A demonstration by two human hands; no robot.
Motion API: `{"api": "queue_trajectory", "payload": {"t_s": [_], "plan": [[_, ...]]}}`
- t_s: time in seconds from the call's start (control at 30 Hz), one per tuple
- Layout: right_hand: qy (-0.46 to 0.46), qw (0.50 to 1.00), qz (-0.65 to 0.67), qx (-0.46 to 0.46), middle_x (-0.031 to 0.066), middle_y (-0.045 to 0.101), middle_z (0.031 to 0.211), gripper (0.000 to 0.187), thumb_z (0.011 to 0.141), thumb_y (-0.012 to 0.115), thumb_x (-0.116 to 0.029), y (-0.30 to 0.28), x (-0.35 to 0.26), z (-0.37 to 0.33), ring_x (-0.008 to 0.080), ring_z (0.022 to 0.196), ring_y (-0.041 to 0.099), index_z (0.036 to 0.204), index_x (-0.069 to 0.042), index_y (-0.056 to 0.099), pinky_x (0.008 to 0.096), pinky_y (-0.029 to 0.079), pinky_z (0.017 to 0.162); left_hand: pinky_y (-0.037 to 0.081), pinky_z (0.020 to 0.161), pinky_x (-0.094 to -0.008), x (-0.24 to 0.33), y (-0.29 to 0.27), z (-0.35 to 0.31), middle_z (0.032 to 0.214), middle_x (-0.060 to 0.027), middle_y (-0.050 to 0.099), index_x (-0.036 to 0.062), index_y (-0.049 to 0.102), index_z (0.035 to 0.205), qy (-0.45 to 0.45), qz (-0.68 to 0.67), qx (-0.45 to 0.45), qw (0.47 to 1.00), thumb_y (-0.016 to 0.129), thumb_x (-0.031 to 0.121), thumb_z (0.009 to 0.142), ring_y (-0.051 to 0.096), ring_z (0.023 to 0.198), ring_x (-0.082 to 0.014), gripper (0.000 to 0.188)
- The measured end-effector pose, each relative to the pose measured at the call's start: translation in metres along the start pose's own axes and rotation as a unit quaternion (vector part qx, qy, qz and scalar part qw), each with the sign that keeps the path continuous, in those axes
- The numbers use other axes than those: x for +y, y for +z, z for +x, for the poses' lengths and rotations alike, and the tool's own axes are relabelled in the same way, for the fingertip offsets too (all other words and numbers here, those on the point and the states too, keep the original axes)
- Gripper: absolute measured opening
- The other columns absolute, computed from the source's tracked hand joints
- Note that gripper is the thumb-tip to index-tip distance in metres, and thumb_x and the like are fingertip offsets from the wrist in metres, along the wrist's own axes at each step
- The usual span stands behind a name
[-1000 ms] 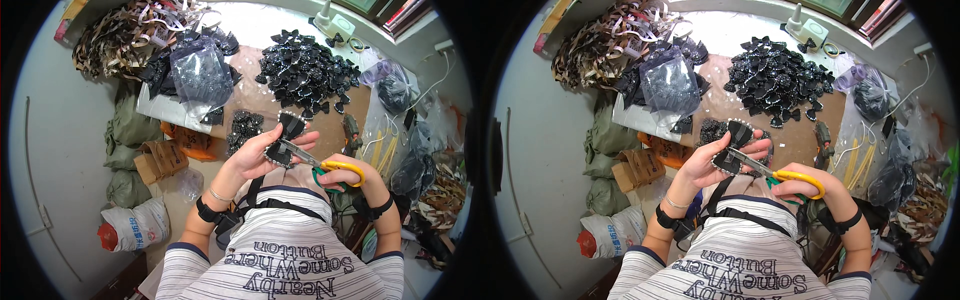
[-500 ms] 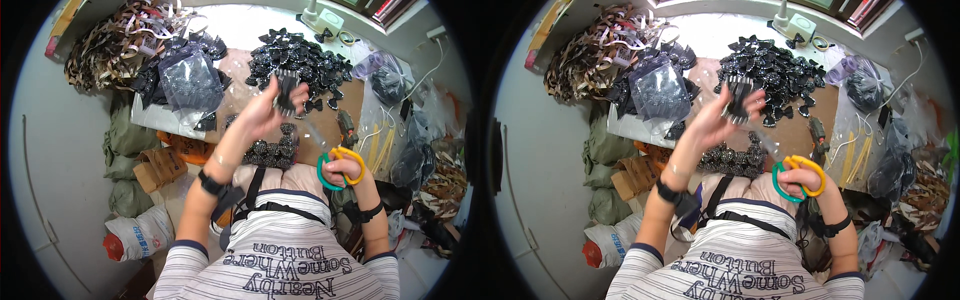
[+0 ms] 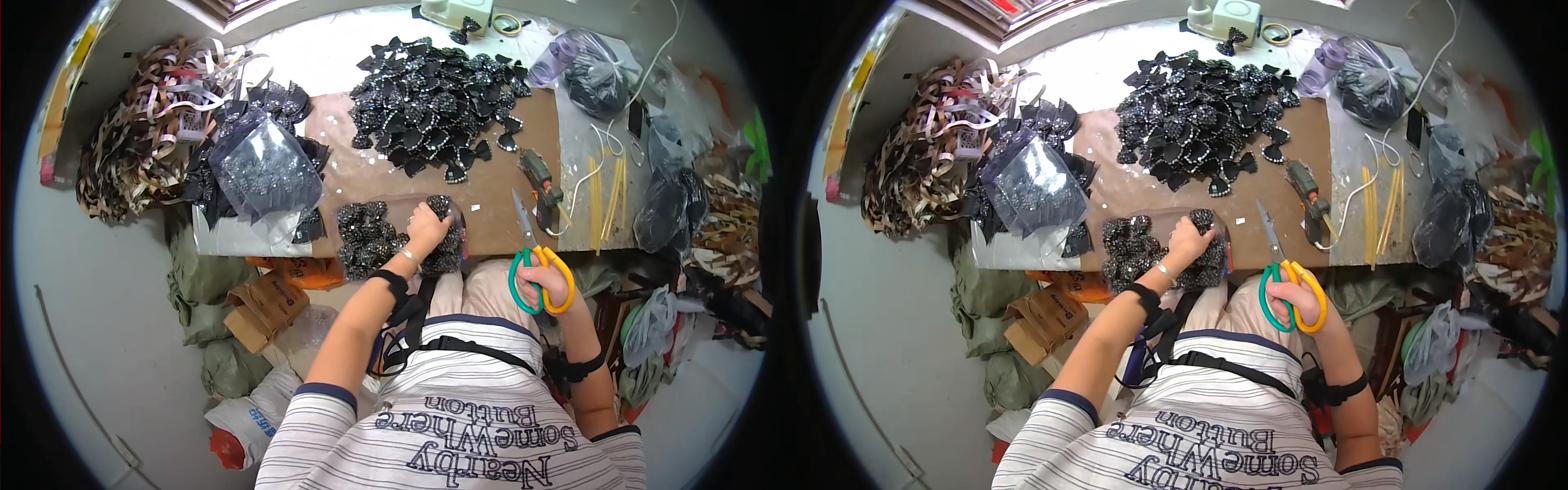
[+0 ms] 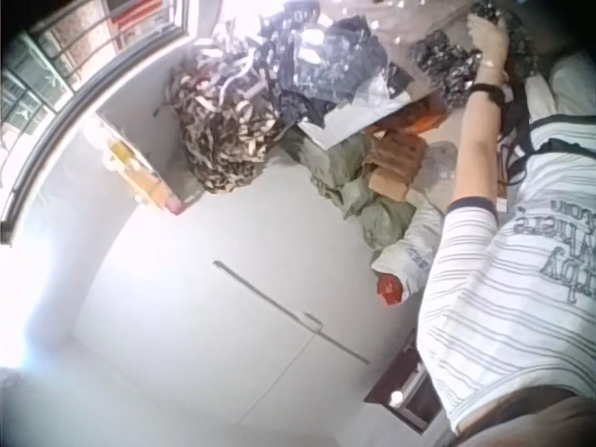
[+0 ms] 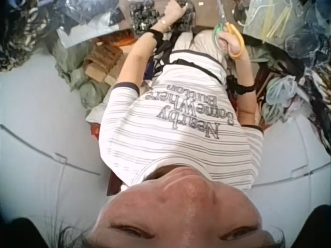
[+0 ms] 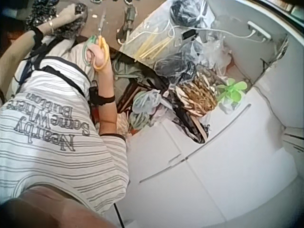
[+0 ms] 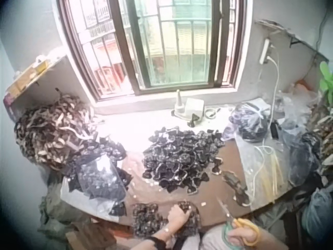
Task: The person sits at a cluttered workbench and uses yellow-handled scissors to trim the edges of small, black, sequined fabric bows. They pick up individual bows from a pile, snip the excess material, and place the finished items onto a growing stack on the table.
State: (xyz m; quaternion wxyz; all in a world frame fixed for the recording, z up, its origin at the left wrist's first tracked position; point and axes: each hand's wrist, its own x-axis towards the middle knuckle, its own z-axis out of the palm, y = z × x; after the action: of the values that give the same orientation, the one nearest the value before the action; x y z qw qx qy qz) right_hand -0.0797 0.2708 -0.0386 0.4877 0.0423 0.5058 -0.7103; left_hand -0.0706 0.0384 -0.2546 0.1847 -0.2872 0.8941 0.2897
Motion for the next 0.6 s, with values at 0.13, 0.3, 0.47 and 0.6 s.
{"api": "queue_trajectory", "payload": {"t_s": [0.13, 0.3, 0.47, 0.6], "plan": [[-0.003, 0.997, -0.065, 0.041, 0.0016, 0.047, 0.053, 0.018, 0.085, 0.054, -0.016, 0.001, 0.002, -0.003, 0.0091, 0.043, 0.043, 0.072, -0.003, 0.051, 0.0236, 0.035, 0.040, 0.049, 0.088, -0.0442, -0.005, -0.004, 0.009, 0.096, -0.0291, 0.064, -0.0050, 0.055, 0.102, 0.009, -0.049, -0.019, 0.999, 0.071, 0.031, 0.070, 0.062, 0.097, -0.0399, 0.050], [0.010, 0.979, -0.199, 0.034, -0.0001, 0.047, 0.055, 0.020, 0.085, 0.058, -0.020, 0.010, -0.012, 0.008, 0.0077, 0.046, 0.044, 0.076, -0.003, 0.054, 0.0227, 0.036, 0.043, 0.050, 0.062, -0.0304, -0.042, -0.075, -0.001, 0.082, -0.0100, 0.064, -0.0005, 0.059, 0.106, -0.081, -0.492, -0.231, 0.835, 0.058, 0.017, 0.082, 0.061, 0.070, -0.0207, 0.030], [-0.011, 0.861, -0.508, 0.033, 0.0108, 0.058, 0.066, 0.023, 0.083, 0.063, -0.025, 0.038, -0.021, 0.031, 0.0260, 0.061, 0.057, 0.083, -0.003, 0.058, 0.0346, 0.044, 0.056, 0.054, 0.066, -0.0330, -0.024, -0.161, -0.067, 0.097, -0.0142, 0.062, 0.0035, 0.051, 0.111, -0.059, -0.778, -0.407, 0.475, 0.043, 0.031, 0.099, 0.063, 0.074, -0.0219, 0.031], [-0.069, 0.742, -0.666, 0.010, 0.0187, 0.062, 0.072, 0.026, 0.081, 0.064, -0.029, 0.059, -0.036, 0.041, 0.0387, 0.072, 0.061, 0.083, -0.004, 0.057, 0.0439, 0.047, 0.061, 0.059, 0.075, -0.0425, -0.014, -0.180, -0.107, 0.099, -0.0176, 0.061, 0.0055, 0.047, 0.116, 0.034, -0.776, -0.345, 0.527, 0.030, 0.046, 0.100, 0.067, 0.082, -0.0296, 0.047]]}}
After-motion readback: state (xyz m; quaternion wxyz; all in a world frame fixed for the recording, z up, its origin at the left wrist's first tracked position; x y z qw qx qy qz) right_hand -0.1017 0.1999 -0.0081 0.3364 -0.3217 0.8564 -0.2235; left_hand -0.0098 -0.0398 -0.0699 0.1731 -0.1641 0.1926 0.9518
